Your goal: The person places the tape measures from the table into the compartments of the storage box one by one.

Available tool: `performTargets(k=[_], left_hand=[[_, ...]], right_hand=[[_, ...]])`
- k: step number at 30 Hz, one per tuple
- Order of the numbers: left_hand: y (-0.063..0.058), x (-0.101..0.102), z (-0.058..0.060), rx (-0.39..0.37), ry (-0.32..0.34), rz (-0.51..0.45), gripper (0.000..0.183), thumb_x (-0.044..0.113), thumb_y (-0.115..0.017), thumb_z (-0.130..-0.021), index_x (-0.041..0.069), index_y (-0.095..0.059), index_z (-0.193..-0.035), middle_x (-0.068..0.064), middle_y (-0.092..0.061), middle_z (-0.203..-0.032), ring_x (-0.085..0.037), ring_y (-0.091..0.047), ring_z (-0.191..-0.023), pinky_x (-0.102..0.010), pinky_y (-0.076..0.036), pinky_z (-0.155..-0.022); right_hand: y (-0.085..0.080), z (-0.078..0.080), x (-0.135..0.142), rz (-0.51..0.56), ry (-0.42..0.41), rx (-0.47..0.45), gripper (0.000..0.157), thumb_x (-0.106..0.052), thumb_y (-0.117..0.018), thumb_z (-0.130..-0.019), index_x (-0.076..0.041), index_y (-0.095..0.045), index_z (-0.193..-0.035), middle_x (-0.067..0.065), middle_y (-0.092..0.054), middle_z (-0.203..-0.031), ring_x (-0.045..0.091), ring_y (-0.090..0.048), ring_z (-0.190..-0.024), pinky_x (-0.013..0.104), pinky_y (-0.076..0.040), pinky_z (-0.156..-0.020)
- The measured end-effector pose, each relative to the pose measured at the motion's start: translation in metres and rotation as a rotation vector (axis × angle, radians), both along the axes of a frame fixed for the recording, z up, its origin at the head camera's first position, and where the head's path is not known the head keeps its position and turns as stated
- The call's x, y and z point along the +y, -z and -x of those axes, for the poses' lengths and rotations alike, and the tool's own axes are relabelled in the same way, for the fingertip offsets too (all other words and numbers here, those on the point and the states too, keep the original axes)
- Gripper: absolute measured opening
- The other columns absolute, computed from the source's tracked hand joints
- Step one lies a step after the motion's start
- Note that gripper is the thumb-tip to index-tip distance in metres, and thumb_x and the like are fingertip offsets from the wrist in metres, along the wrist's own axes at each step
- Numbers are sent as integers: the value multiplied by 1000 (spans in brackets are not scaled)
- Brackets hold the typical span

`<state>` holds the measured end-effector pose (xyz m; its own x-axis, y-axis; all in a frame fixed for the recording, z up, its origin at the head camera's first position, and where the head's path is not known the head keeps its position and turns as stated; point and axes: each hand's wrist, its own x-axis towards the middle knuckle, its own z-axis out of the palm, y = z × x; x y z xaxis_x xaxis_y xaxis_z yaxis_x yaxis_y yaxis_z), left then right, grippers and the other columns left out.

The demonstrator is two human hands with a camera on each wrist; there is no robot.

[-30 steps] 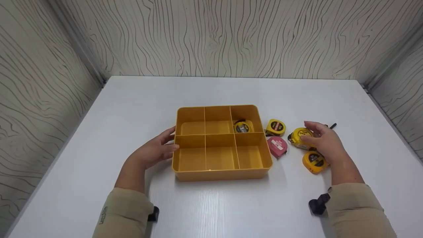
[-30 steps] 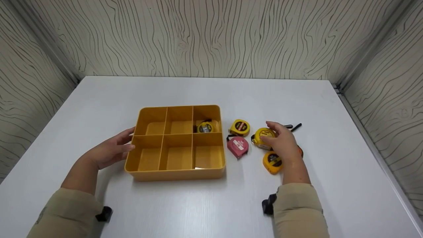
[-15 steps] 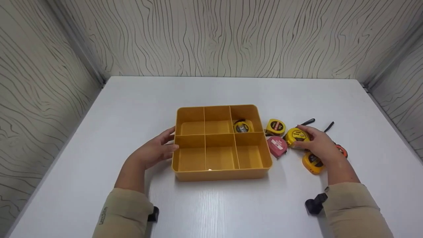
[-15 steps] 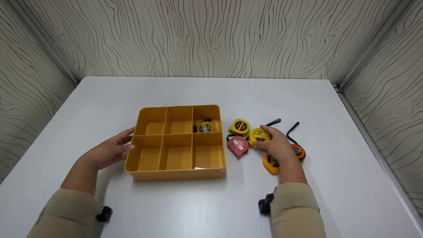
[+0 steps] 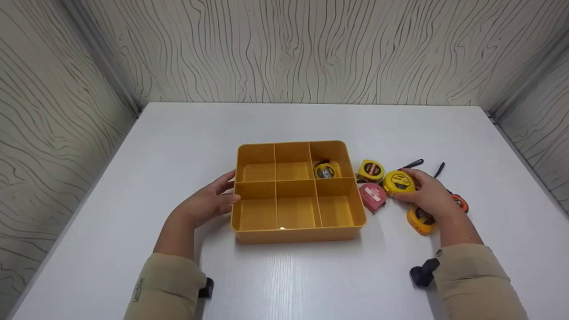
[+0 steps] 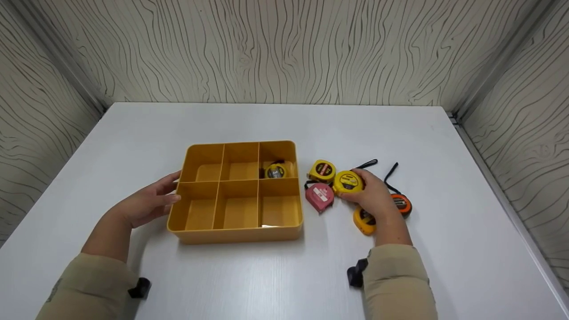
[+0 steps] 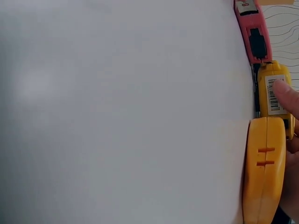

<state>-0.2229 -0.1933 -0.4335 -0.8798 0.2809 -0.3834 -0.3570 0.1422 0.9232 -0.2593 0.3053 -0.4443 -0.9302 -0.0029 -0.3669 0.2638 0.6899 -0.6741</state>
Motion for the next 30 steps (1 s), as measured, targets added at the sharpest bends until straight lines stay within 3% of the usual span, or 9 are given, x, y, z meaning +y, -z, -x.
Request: performTargets(k=[11,19,30], left_hand=[[-4,1,-1,-21,-1,19,83,26,-76,-74,36,-29,-142,5,-35,-140,-17,-45,-123,-33,-45,-93],[-1,0,1,-26,-1,40,76,22,-72,-79,40,-30,-140,8,-35,-139,-15,-46,-121,-34,-45,-94],[-3,0,-1,-7,11,10,76,19,-70,-80,36,-29,-142,6,-35,-140,-17,-46,-121,-33,-46,-91]], right_hand=[[0,0,-2,2,43,26,96,-51,-73,-68,-16,-26,-143,19,-31,-141,37,-33,-123,56,-29,-102],[-9,0,-3,-25,118,39,101,-55,-73,-65,-15,-24,-145,20,-31,-141,36,-36,-116,52,-37,-97],[-30,1,-6,13,171,68,105,-55,-74,-65,-16,-19,-146,17,-25,-146,37,-29,-126,55,-28,-103]])
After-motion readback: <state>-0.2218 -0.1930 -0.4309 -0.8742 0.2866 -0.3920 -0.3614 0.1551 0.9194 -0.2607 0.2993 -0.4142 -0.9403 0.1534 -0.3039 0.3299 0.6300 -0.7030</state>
